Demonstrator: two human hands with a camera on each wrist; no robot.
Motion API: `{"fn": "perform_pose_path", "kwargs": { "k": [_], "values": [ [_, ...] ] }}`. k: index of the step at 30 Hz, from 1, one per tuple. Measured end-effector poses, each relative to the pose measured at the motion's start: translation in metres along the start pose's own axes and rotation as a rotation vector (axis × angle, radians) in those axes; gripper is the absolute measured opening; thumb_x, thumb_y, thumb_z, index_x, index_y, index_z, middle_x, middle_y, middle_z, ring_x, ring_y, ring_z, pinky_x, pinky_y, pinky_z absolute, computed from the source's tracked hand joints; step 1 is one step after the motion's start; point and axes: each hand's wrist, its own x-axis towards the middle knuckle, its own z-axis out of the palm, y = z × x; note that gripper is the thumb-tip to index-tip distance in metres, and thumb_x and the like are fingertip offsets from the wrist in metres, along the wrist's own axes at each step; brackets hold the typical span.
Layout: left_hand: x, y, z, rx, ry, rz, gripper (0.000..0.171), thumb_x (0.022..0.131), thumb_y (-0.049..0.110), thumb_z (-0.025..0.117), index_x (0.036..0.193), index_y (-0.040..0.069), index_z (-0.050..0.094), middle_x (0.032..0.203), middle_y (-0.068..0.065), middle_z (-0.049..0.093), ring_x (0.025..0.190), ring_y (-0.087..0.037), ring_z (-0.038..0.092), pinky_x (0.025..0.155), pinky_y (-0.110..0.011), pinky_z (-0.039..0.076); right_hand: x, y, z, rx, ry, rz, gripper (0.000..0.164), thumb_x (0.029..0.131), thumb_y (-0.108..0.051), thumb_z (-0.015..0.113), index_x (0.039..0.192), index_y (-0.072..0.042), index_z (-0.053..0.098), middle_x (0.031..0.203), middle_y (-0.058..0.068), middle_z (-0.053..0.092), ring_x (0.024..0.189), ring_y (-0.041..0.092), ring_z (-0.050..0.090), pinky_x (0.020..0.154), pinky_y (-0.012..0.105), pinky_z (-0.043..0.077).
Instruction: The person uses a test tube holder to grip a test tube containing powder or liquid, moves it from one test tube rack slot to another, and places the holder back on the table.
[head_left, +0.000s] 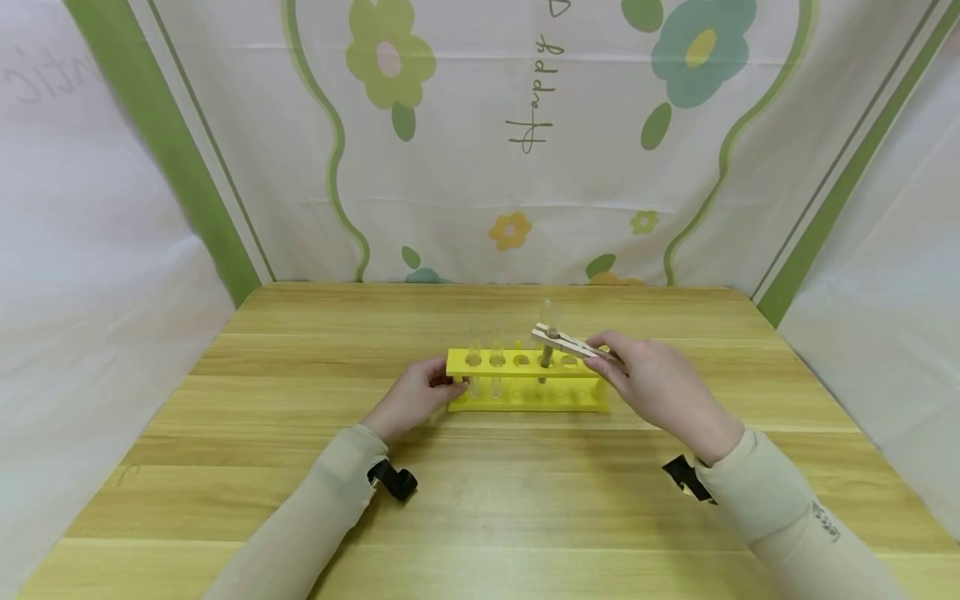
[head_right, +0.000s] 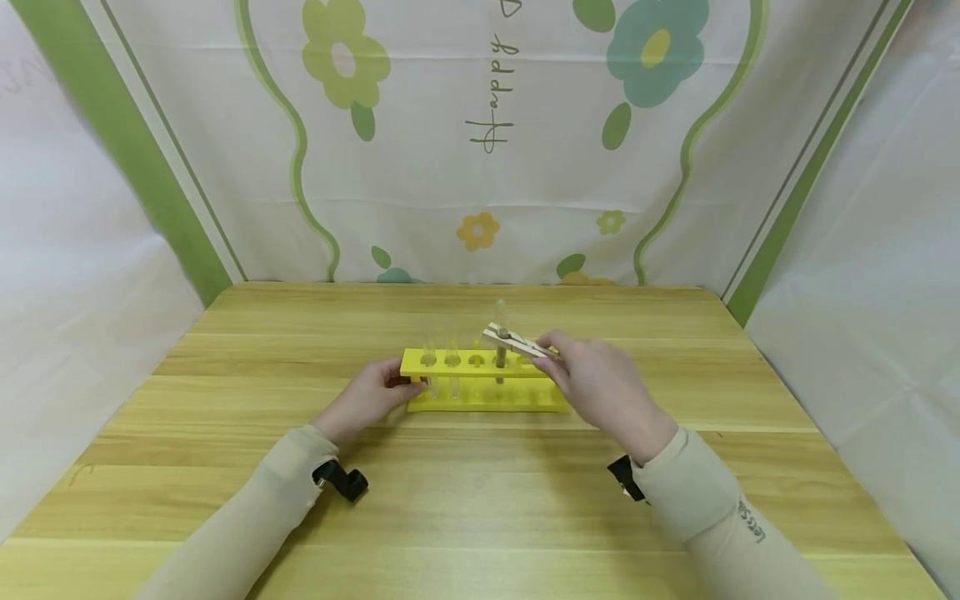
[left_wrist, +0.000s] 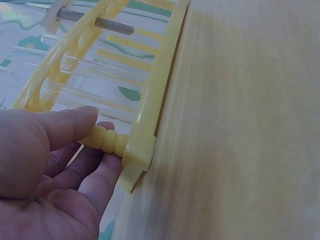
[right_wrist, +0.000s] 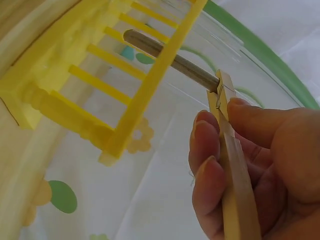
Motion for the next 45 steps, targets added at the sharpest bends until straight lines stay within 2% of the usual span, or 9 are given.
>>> {"fn": "perform_pose_path", "kwargs": {
  "k": [5,13,23,32,45],
  "values": [
    [0.001,0.0,0.0,0.01,0.008,-0.002,0.022,0.094,0.016,0.07,0.117,0.015,0.067,0.107,-0.001,0.068,0.093,-0.02,0.06,0.077,-0.033,0.051,0.002,-0.002,-0.015,0.001,0.012,0.001,0.019,0.097,-0.022,0.066,0.111,-0.009,0.068,0.058,-0.01,0.047,0.045,0.006,0.03,0.044,0.026,0.028],
    [0.002,0.0,-0.001,0.016,0.002,0.007,0.022,0.095,0.017,0.069,0.117,0.017,0.067,0.108,0.0,0.068,0.094,-0.021,0.06,0.078,-0.034,0.051,0.005,-0.003,-0.039,-0.026,0.129,-0.073,0.016,0.094,-0.015,0.07,0.108,-0.008,0.068,0.06,-0.01,0.052,0.043,0.003,0.033,0.041,0.025,0.029],
    [0.0,0.001,0.0,0.022,0.007,-0.004,0.026,0.094,0.016,0.07,0.12,0.016,0.067,0.11,0.0,0.068,0.098,-0.02,0.061,0.08,-0.033,0.051,0.007,0.003,-0.056,-0.04,0.198,-0.119,0.016,0.091,-0.01,0.072,0.105,-0.005,0.067,0.062,-0.008,0.052,0.044,0.003,0.036,0.043,0.025,0.033],
    [0.0,-0.001,0.0,0.014,-0.006,-0.001,0.024,0.095,0.016,0.069,0.119,0.016,0.066,0.109,-0.001,0.068,0.096,-0.021,0.06,0.079,-0.034,0.051,0.008,0.008,-0.06,-0.097,0.199,-0.095,0.017,0.093,-0.014,0.071,0.107,-0.005,0.069,0.062,-0.008,0.057,0.043,0.003,0.038,0.044,0.028,0.035],
    [0.002,-0.002,-0.001,0.016,-0.016,0.02,0.025,0.095,0.017,0.069,0.12,0.017,0.066,0.111,-0.001,0.067,0.095,-0.021,0.059,0.079,-0.034,0.051,0.004,0.013,-0.048,-0.06,0.143,-0.086,0.017,0.093,-0.014,0.071,0.108,-0.006,0.068,0.062,-0.011,0.053,0.046,0.004,0.035,0.044,0.026,0.031]
  ]
}}
